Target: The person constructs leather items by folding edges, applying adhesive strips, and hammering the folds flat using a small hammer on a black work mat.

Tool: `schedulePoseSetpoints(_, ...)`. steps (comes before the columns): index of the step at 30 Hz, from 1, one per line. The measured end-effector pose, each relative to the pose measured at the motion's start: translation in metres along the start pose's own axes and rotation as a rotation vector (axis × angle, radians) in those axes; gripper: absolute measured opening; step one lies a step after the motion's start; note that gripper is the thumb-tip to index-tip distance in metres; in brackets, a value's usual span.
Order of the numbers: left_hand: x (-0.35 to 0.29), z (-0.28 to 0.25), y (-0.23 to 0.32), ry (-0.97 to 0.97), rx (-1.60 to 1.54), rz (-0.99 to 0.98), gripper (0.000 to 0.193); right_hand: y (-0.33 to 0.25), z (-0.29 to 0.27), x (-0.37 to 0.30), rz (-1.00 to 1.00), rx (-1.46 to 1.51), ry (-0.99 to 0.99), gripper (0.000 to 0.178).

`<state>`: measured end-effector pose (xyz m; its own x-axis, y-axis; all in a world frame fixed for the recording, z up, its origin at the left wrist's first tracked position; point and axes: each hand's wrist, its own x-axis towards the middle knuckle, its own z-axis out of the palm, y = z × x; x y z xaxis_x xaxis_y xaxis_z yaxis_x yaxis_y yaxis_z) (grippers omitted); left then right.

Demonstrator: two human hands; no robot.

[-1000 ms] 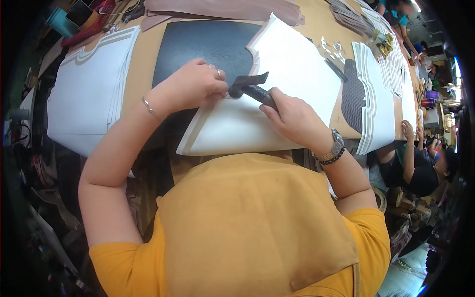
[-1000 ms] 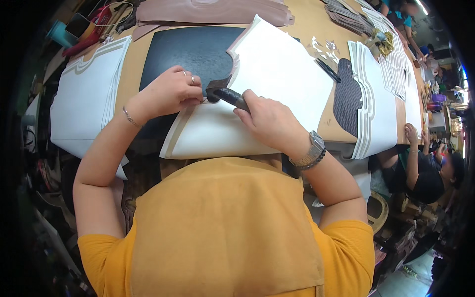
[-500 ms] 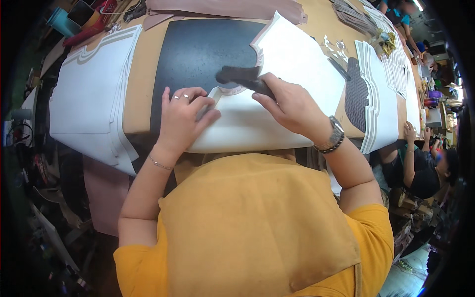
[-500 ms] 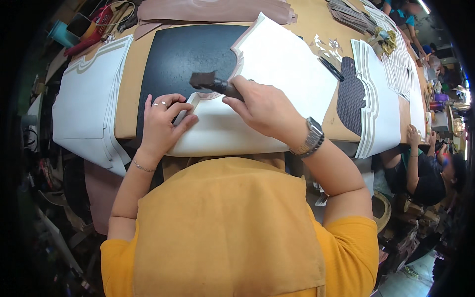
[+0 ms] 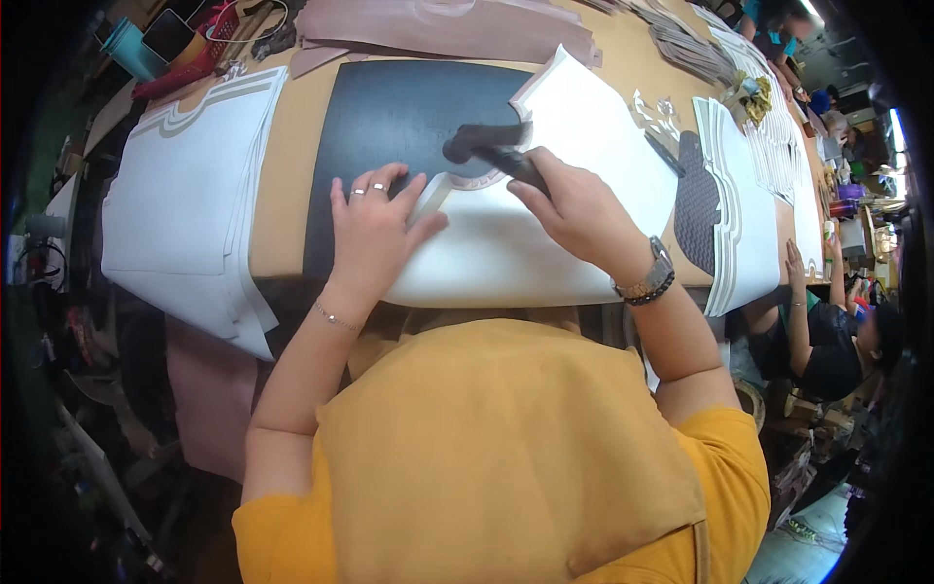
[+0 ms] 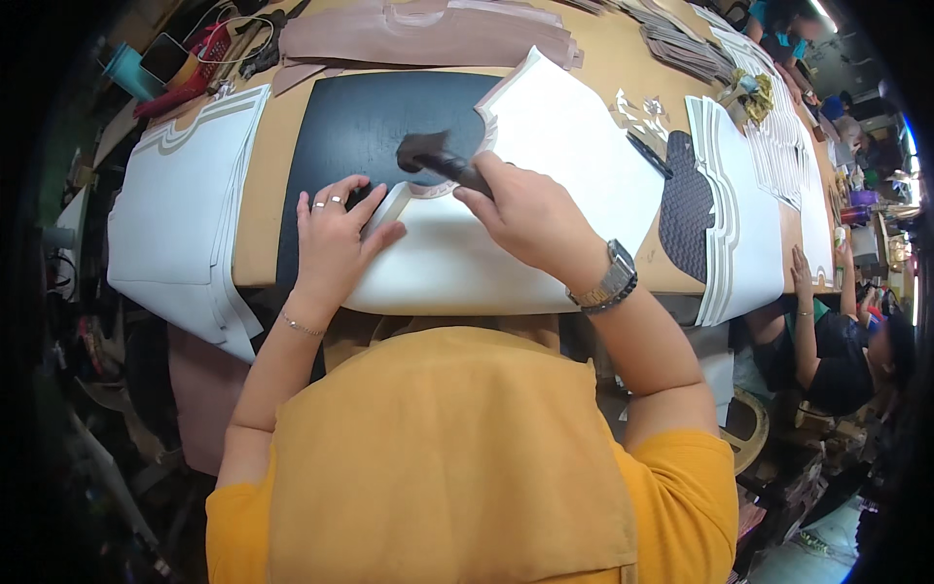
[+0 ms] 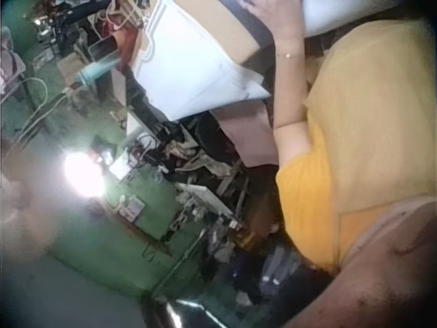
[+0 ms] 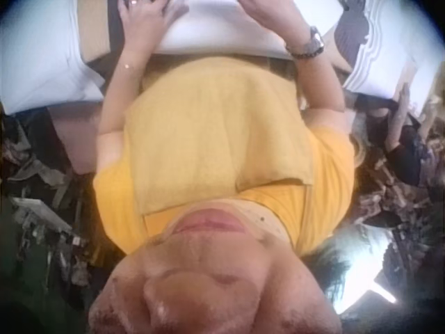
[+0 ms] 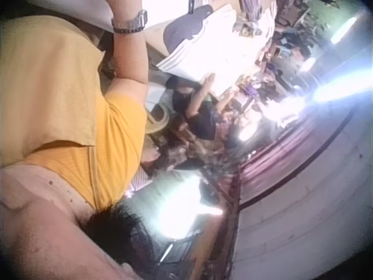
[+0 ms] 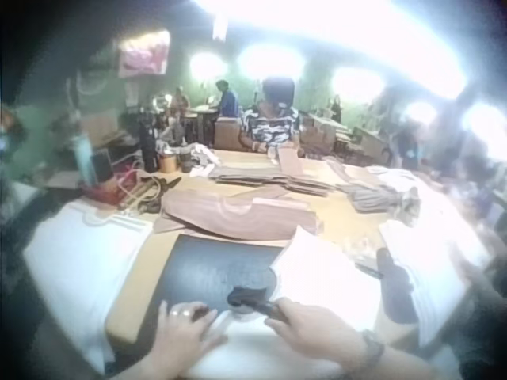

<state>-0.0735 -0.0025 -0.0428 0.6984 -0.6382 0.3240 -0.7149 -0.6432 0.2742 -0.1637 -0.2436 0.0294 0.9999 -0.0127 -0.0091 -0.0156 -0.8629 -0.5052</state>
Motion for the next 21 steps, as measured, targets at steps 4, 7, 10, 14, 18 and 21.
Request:
schedulePoseSetpoints(4, 0.023, 0.004, 0.003, -0.023, -0.159, 0.020, 0.038, 0.013, 0.006, -0.012, 0.145, 0.057, -0.044, 0.030)
schedulePoseSetpoints(7, 0.033, 0.007, 0.001, -0.072, -0.360, -0.039, 0.030, 0.021, 0.018, -0.018, 0.140, 0.086, -0.020, 0.029)
schedulePoseSetpoints(10, 0.034, 0.015, 0.001, -0.066, -0.457, -0.037, 0.025, 0.021, 0.019, -0.020, 0.162, 0.118, -0.019, 0.029)
schedulePoseSetpoints(14, 0.031, 0.019, 0.007, -0.006, -0.292, 0.079, 0.024, 0.014, 0.007, -0.012, 0.190, 0.107, -0.079, 0.029)
schedulePoseSetpoints(18, 0.026, 0.013, 0.008, -0.036, -0.237, 0.085, 0.028, 0.007, 0.009, 0.006, 0.008, 0.132, 0.094, 0.030)
schedulePoseSetpoints(21, 0.021, 0.008, 0.008, -0.084, -0.228, 0.037, 0.030, 0.014, 0.018, 0.019, -0.016, 0.108, 0.064, 0.031)
